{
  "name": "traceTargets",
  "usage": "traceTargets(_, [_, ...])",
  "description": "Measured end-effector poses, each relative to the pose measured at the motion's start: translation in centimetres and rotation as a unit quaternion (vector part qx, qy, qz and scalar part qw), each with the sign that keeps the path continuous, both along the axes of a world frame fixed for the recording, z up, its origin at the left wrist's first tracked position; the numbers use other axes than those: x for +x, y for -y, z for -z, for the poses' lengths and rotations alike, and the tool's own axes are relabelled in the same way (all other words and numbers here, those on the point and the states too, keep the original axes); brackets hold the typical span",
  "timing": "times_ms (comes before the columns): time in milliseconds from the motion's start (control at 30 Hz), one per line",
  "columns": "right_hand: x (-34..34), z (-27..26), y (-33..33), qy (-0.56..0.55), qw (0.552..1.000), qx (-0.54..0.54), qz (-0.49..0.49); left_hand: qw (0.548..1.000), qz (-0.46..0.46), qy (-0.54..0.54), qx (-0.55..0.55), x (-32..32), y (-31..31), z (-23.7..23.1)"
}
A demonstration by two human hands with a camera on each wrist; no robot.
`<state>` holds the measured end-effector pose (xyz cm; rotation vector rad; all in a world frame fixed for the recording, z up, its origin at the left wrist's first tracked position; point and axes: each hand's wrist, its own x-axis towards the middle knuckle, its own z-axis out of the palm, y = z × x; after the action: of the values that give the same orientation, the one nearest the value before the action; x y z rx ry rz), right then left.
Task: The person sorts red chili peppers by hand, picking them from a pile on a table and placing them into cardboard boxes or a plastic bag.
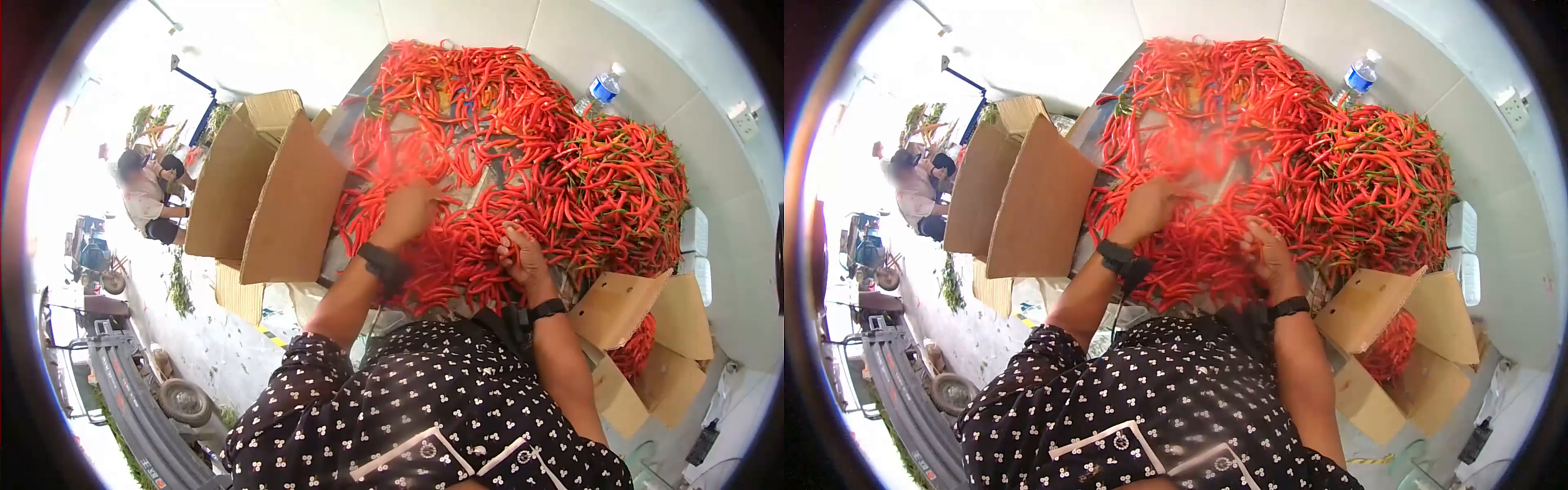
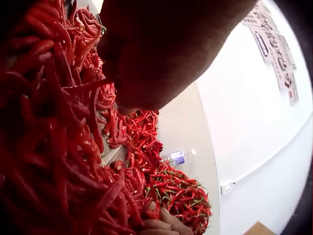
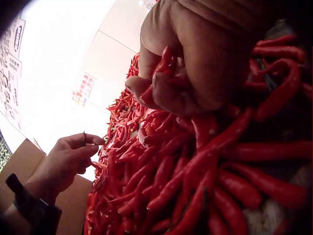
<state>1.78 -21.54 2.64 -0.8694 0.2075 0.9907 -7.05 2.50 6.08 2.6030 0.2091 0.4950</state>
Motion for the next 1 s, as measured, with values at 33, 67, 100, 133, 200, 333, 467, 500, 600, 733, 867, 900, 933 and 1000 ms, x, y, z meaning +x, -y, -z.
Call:
traceTargets(33, [0.0, -0.2, 0.0, 0.0, 1.0, -0.005, -0.001, 0.996, 0.071, -0.036, 0.036, 0.2, 0.1, 0.3])
traceTargets(67, [0.0, -0.3, 0.0, 0.001, 1.0, -0.011, -0.002, 0.996, 0.07, -0.036, 0.035, 0.5, 0.3, 0.6])
traceTargets(100, [0.1, -0.2, 0.0, 0.002, 1.0, -0.012, -0.003, 0.993, 0.084, -0.036, 0.081, 0.9, 0.6, 1.1])
traceTargets(133, [0.2, -0.1, 0.1, 0.004, 1.0, -0.009, -0.008, 0.987, 0.098, -0.035, 0.126, 1.3, 0.9, 1.6])
traceTargets(200, [0.2, -0.2, 0.1, 0.006, 1.0, -0.005, -0.013, 0.985, 0.096, -0.056, 0.129, 1.9, 1.1, 2.3])
traceTargets(333, [-0.1, -0.5, 0.1, 0.0, 1.0, -0.008, 0.001, 0.977, 0.06, -0.144, 0.143, 3.1, 1.0, 1.8])
traceTargets(467, [-0.2, -0.6, 0.2, -0.001, 1.0, -0.018, 0.005, 0.998, 0.018, -0.046, 0.032, 2.2, -1.9, 2.9])
traceTargets(500, [-0.2, -0.6, 0.1, -0.002, 1.0, -0.018, 0.005, 0.999, 0.001, -0.027, -0.038, 1.5, -2.2, 1.1])
traceTargets(600, [0.1, -0.4, 0.1, 0.001, 1.0, -0.008, -0.003, 0.973, 0.0, -0.047, -0.227, -0.2, -4.3, 0.5])
traceTargets(733, [0.1, -0.4, 0.0, -0.001, 1.0, -0.009, -0.012, 0.784, -0.015, -0.149, -0.603, -2.0, -4.3, -0.2])
traceTargets(867, [0.1, -0.5, 0.1, 0.007, 1.0, -0.019, -0.015, 0.679, -0.003, -0.141, -0.721, -2.2, -2.5, -1.1])
traceTargets(900, [0.2, -0.4, 0.0, 0.009, 1.0, -0.019, -0.016, 0.674, -0.004, -0.136, -0.726, -1.6, -1.8, -1.2])
traceTargets(933, [0.3, -0.2, 0.1, 0.007, 1.0, -0.015, -0.018, 0.67, -0.004, -0.13, -0.731, -0.9, -1.0, -1.2])
traceTargets(1000, [0.4, 0.2, 0.2, 0.007, 1.0, -0.012, -0.02, 0.697, 0.004, -0.135, -0.704, 1.0, 0.2, -0.2])
